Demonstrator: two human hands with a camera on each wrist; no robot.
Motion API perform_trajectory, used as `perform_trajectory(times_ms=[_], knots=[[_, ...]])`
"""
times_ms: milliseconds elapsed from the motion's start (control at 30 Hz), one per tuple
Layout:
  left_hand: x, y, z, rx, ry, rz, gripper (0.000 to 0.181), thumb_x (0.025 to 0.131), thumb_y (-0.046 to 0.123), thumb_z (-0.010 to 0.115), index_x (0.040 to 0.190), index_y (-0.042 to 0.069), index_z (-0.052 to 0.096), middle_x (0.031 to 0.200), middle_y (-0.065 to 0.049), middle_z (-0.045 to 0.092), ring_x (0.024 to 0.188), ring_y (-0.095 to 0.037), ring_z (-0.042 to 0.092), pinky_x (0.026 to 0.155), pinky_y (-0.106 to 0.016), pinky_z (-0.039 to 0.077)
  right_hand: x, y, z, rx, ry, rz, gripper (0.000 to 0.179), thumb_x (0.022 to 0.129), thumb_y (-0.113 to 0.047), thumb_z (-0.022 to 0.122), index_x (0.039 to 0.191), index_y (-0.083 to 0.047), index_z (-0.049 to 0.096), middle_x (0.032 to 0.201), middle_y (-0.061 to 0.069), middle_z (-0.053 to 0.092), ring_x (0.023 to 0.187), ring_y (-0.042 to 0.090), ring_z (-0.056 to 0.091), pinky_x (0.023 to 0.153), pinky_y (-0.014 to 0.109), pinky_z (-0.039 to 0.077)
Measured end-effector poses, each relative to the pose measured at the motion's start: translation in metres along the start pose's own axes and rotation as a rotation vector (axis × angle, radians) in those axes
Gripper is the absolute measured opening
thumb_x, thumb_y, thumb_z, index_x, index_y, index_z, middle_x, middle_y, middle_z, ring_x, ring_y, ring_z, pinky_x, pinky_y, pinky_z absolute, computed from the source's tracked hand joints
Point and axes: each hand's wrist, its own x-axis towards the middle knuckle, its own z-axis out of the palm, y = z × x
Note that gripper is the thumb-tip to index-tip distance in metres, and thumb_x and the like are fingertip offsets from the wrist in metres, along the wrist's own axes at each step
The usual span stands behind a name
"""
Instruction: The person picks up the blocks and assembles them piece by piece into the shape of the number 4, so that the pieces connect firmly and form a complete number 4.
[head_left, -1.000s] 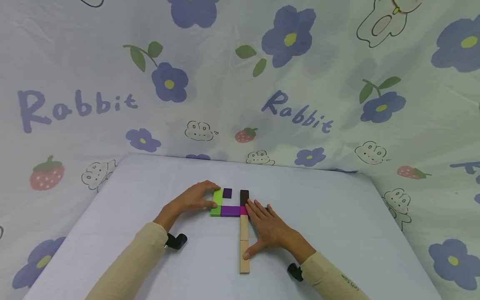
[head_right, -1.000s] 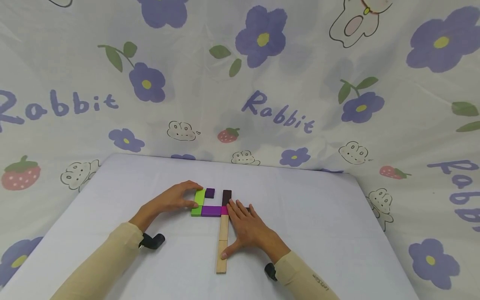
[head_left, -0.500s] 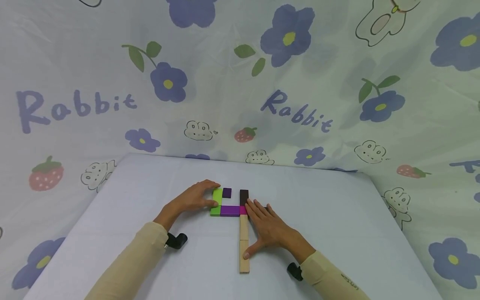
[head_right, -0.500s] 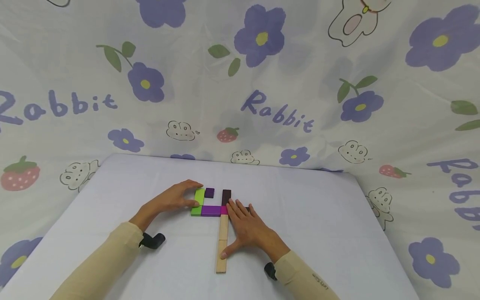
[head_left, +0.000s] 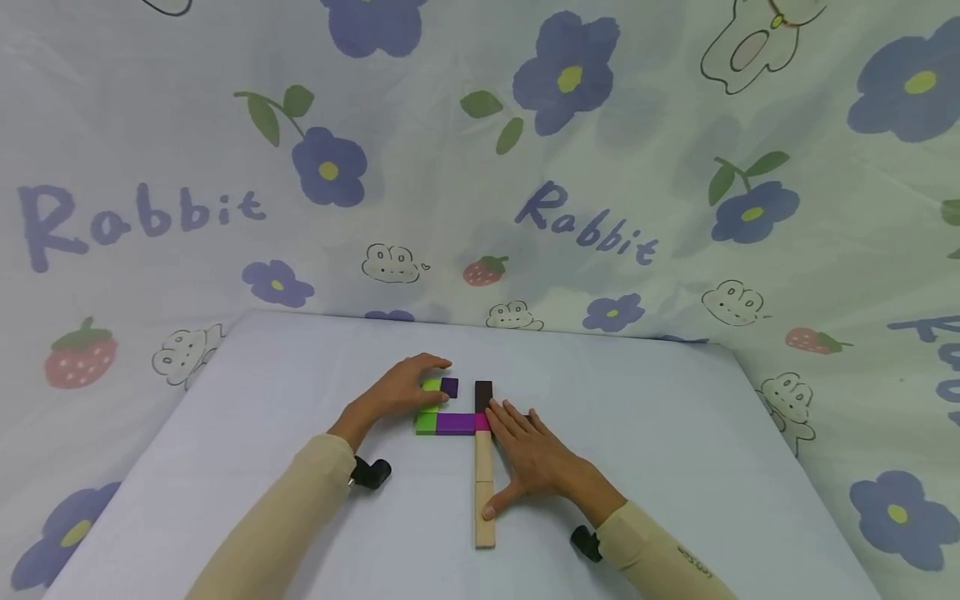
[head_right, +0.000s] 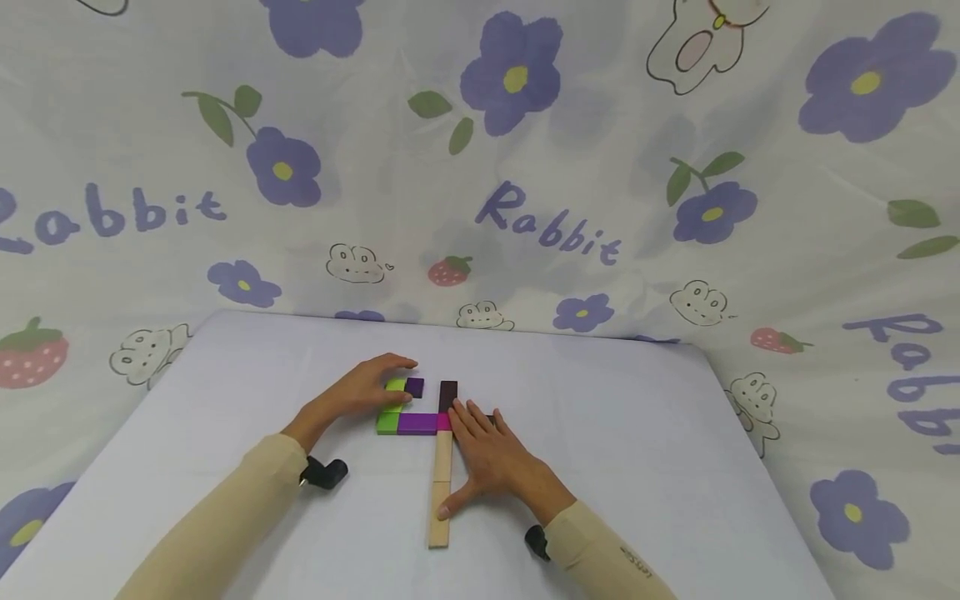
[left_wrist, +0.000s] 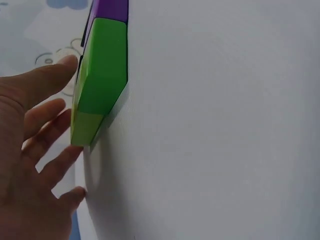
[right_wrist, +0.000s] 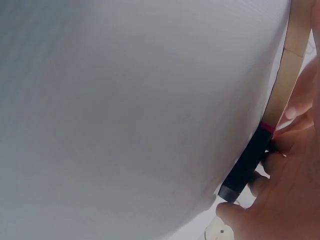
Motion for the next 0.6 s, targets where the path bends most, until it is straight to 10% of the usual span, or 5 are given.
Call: perform_trajectory(times_ms=[600], knots=[[0.014,0.005,0.009,0.055,0.038,0.059,0.038,0.089,0.023,0.078,0.124,0.007,0.071,0.124,-0.01,0.068,0.122,-0.032,0.057,0.109,-0.053,0.04,-0.001,0.0,0.0,0.013,0.01,-0.011,0.147,0.056,-0.09,0.07,0.163,-0.011,0.011,0.17,0.005,0.006,0.155,0.027,0.005,0.121,0.058,0.011]])
